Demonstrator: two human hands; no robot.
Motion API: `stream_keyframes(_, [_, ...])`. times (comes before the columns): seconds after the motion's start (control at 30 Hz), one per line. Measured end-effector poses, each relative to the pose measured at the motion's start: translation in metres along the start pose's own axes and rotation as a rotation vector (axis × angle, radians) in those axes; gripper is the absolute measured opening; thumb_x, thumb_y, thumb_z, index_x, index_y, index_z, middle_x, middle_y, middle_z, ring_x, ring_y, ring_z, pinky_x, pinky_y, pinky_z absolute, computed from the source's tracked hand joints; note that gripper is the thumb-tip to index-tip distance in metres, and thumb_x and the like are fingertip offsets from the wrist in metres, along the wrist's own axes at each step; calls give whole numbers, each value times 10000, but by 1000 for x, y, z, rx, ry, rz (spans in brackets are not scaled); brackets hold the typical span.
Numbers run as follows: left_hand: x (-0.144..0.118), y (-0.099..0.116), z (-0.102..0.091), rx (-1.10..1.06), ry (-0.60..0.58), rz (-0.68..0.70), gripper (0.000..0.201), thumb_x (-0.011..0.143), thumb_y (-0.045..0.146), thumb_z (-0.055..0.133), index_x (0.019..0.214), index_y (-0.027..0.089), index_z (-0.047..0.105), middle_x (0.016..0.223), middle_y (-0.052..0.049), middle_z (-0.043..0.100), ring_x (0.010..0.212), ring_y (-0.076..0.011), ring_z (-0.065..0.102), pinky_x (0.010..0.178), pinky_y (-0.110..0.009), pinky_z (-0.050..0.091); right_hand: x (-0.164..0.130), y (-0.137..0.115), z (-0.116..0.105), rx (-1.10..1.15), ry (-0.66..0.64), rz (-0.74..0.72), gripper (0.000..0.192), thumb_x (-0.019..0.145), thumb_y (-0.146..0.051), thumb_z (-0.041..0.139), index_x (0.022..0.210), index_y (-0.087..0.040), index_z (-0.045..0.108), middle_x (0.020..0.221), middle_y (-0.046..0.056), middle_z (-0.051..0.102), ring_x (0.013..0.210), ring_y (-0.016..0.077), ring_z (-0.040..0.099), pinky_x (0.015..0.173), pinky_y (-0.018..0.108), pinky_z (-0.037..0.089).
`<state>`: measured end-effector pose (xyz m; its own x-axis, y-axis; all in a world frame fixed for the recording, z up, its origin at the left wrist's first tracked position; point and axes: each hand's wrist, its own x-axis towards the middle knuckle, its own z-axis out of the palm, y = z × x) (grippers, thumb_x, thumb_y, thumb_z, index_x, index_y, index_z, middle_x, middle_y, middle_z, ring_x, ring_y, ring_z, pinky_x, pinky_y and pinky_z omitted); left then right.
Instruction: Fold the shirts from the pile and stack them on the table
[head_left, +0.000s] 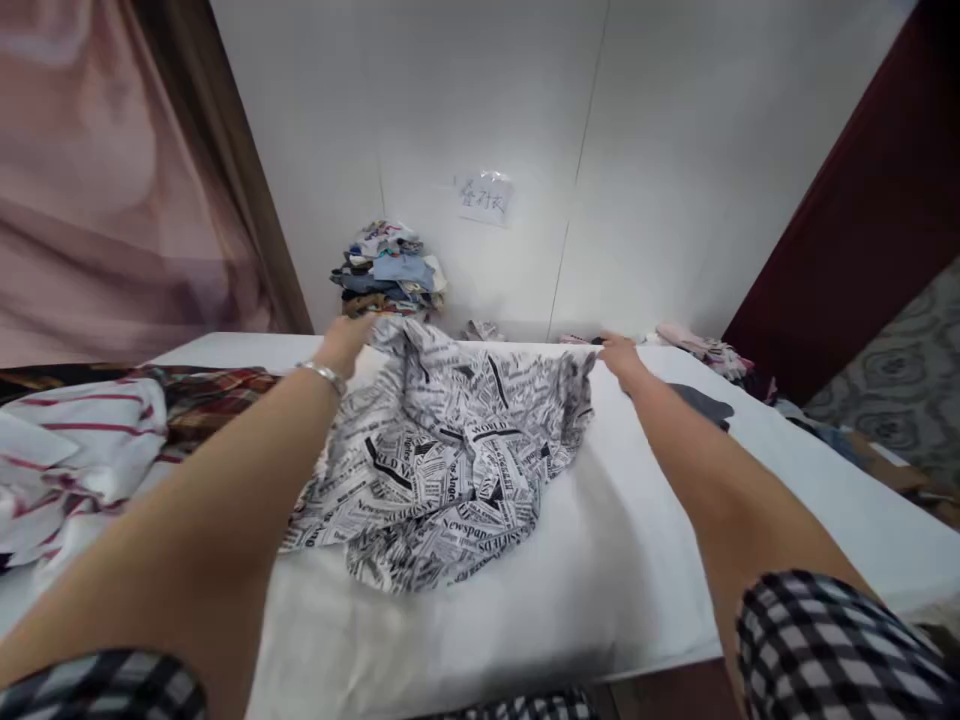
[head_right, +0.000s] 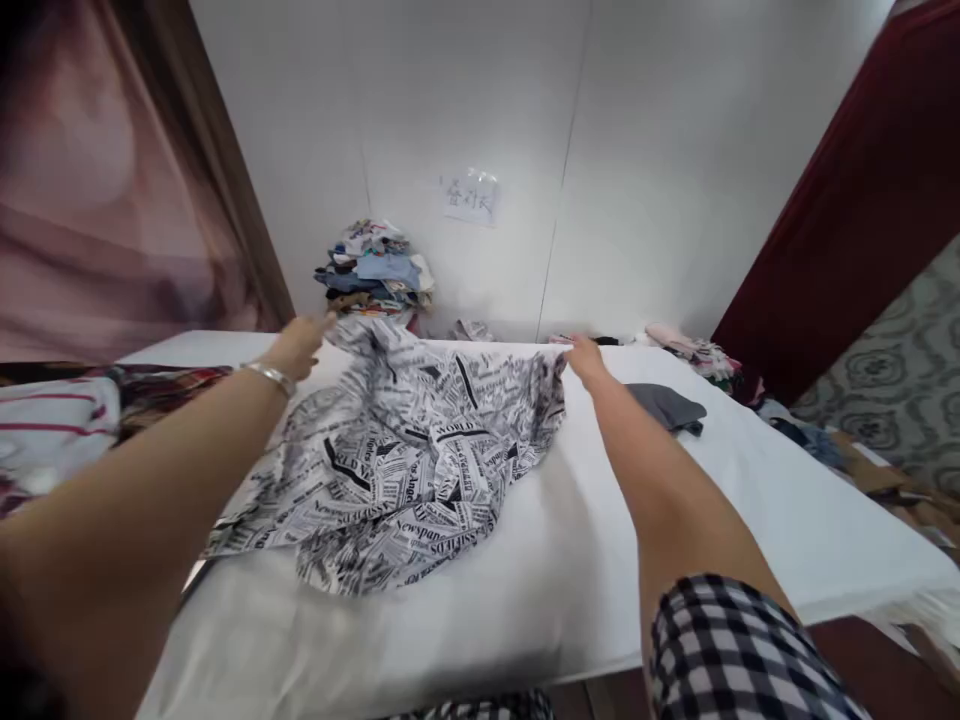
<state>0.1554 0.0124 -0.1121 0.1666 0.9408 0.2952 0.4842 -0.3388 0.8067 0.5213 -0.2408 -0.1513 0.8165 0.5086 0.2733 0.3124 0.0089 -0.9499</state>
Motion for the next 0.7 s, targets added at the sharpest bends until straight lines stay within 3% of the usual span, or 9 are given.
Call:
stream_keyframes(0.07, [-34, -14, 15, 60, -73, -4, 533, 832, 480, 601, 1221, 116, 606, 1118, -141, 694, 998, -268, 649, 877, -403, 510, -30, 22, 7, -52, -52, 41, 369, 622, -54, 659, 970, -158, 725, 919, 60, 728, 818, 189, 646, 827, 343, 506])
stream_keyframes(0.13, [-82, -27, 21, 90, -207, 32, 422, 813, 427, 623, 1133, 158, 679, 1028, -104, 730, 896, -254, 677, 832, -374, 528, -72, 44, 10, -74, -187, 96, 263, 659, -133, 715, 919, -166, 736, 804, 57, 729, 741, 194, 655, 771, 350, 526])
stream_keyframes(0.2, [-138, -38, 20, 196, -454, 136, 407, 861, 470, 533, 1117, 202, 703, 1025, -86, 739, 821, -254, 689, 762, -391, 552, -120, 64, 11, -93, -511, 211, 398, 723, -232, 722, 1118, -198, 694, 771, 34, 732, 621, 178, 638, 638, 331, 529])
stream_keyframes(0.27, [-194, -48, 15, 216, -619, 269, 459, 845, 521, 553, 1158, 217, 698, 1091, -102, 730, 921, -292, 690, 784, -418, 564, -164, 79, 11, -139, -711, 232, 538, 794, -309, 685, 1313, -209, 584, 806, 26, 730, 610, 165, 640, 573, 294, 506])
stream_keyframes(0.33, [-240, -57, 11, 252, -712, 449, 498, 779, 515, 643, 1179, 222, 699, 1172, -121, 707, 1073, -352, 645, 923, -489, 526, -195, 90, 12, -184, -795, 229, 583, 846, -325, 629, 1400, -201, 499, 763, 1, 693, 591, 147, 627, 549, 265, 479])
stream_keyframes(0.4, [-270, -67, 11, 322, -747, 550, 476, 721, 420, 697, 1162, 240, 705, 1179, -126, 701, 1086, -379, 634, 934, -511, 513, -211, 95, 14, -230, -793, 217, 595, 871, -290, 581, 1443, -198, 445, 699, -35, 634, 551, 126, 592, 547, 249, 456])
stream_keyframes(0.47, [-280, -75, 15, 398, -757, 558, 284, 729, 296, 636, 987, 243, 743, 1037, -116, 729, 978, -356, 670, 853, -476, 534, -214, 96, 18, -304, -747, 202, 602, 868, -240, 553, 1456, -200, 428, 653, -58, 587, 515, 114, 552, 554, 245, 438])
stream_keyframes(0.53, [-272, -77, 17, 389, -743, 495, 182, 763, 238, 540, 808, 234, 716, 869, -92, 723, 836, -302, 687, 750, -411, 535, -212, 95, 21, -392, -710, 177, 604, 855, -213, 550, 1449, -190, 443, 636, -58, 574, 519, 117, 535, 569, 247, 423])
stream_keyframes(0.7, [-207, -53, -6, -89, -542, 62, 260, 830, 466, 517, 797, 234, 631, 636, 2, 636, 605, -208, 625, 566, -308, 493, -203, 87, 23, -564, -666, 94, 680, 870, -253, 535, 1517, -186, 336, 680, -24, 607, 628, 158, 561, 595, 253, 374])
